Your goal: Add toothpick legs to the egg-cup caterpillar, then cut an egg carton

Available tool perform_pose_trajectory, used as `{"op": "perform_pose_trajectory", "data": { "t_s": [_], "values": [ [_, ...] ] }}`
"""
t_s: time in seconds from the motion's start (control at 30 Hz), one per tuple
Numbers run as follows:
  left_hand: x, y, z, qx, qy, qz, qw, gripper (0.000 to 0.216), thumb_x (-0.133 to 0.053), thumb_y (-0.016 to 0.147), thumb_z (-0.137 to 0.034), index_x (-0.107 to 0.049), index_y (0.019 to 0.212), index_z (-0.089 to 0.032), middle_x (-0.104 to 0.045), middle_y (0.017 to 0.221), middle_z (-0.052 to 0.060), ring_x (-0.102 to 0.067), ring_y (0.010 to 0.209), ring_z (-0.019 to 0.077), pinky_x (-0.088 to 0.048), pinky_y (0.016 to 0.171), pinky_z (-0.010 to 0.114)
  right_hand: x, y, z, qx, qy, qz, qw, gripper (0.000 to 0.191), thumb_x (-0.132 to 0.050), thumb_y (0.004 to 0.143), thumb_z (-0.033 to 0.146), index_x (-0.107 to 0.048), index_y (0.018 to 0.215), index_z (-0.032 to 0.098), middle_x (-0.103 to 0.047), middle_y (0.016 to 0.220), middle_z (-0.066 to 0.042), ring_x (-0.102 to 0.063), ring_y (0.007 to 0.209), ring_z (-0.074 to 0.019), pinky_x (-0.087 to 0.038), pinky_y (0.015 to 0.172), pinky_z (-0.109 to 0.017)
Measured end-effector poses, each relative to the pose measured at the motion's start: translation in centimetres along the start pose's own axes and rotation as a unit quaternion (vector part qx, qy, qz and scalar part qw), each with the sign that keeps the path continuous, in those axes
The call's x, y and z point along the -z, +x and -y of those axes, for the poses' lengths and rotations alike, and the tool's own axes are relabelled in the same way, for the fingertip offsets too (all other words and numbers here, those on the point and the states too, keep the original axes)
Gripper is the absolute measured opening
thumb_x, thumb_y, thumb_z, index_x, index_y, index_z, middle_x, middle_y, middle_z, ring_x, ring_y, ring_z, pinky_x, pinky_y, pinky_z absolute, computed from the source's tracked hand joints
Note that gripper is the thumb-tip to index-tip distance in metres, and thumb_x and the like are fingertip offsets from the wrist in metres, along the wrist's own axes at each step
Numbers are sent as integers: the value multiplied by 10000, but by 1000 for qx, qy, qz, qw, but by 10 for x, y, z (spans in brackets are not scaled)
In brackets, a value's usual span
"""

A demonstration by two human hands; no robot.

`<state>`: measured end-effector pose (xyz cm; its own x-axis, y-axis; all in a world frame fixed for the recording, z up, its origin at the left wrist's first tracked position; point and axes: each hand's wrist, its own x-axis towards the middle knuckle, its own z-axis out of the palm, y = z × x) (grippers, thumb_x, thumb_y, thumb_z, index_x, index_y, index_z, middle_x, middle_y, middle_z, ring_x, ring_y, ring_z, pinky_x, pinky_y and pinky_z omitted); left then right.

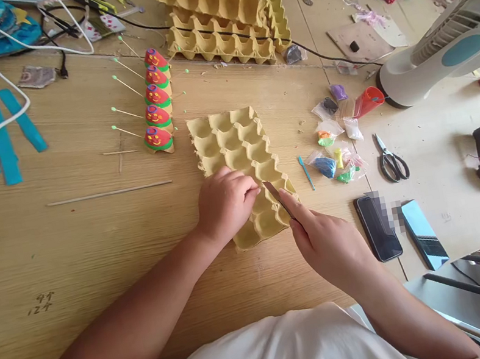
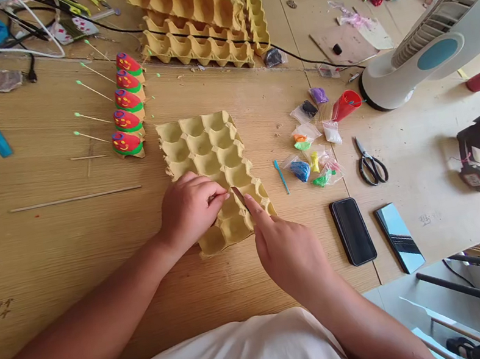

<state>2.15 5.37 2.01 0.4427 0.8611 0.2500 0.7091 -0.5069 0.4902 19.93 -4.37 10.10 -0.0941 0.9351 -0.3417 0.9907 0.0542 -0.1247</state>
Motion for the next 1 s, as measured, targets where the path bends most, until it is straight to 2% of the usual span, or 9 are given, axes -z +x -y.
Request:
{"op": "perform_pose_trajectory", "data": {
  "t_s": [0.13, 0.43, 0.77, 1.0],
  "values": [
    [0, 0, 0, 3, -2, -1, 1000, 165, -684, 893, -270, -709, 736, -227, -695, 747, 10, -559, 806, 216, -384, 688, 344, -2, 0, 0, 1, -9, -15, 1000, 575, -383, 1025, 241, -294, 1594, 230, -788, 919, -22, -716, 684, -180, -396, 510, -256],
    [0, 0, 1, 7, -7, 1, 1000, 172, -671, 901, -268, -709, 739, -223, -699, 762, 28, -566, 824, 223, -380, 693, 345, -3, 0, 0, 7, -24, -24, 999, 564, -358, 1033, 254, -296, 1594, 246, -788, 940, -23, -704, 656, -164, -387, 502, -248],
    [1, 0, 0, -1, 6, 1, 1000, 199, -671, 901, -283, -677, 713, -218, -666, 720, 16, -545, 796, 218, -368, 670, 351, -7, 21, 17, -2, -119, 43, 992, 687, -343, 1023, 255, -49, 1642, 212, -737, 766, -5, -683, 615, -181, -390, 487, -273],
    [0, 0, 1, -2, 4, -1, 1000, 175, -672, 901, -291, -693, 741, -223, -679, 739, 24, -557, 801, 222, -371, 668, 356, -5, 20, 18, -4, -126, 62, 990, 706, -330, 1025, 245, 14, 1637, 173, -731, 750, -9, -694, 630, -193, -432, 512, -284]
  ]
}}
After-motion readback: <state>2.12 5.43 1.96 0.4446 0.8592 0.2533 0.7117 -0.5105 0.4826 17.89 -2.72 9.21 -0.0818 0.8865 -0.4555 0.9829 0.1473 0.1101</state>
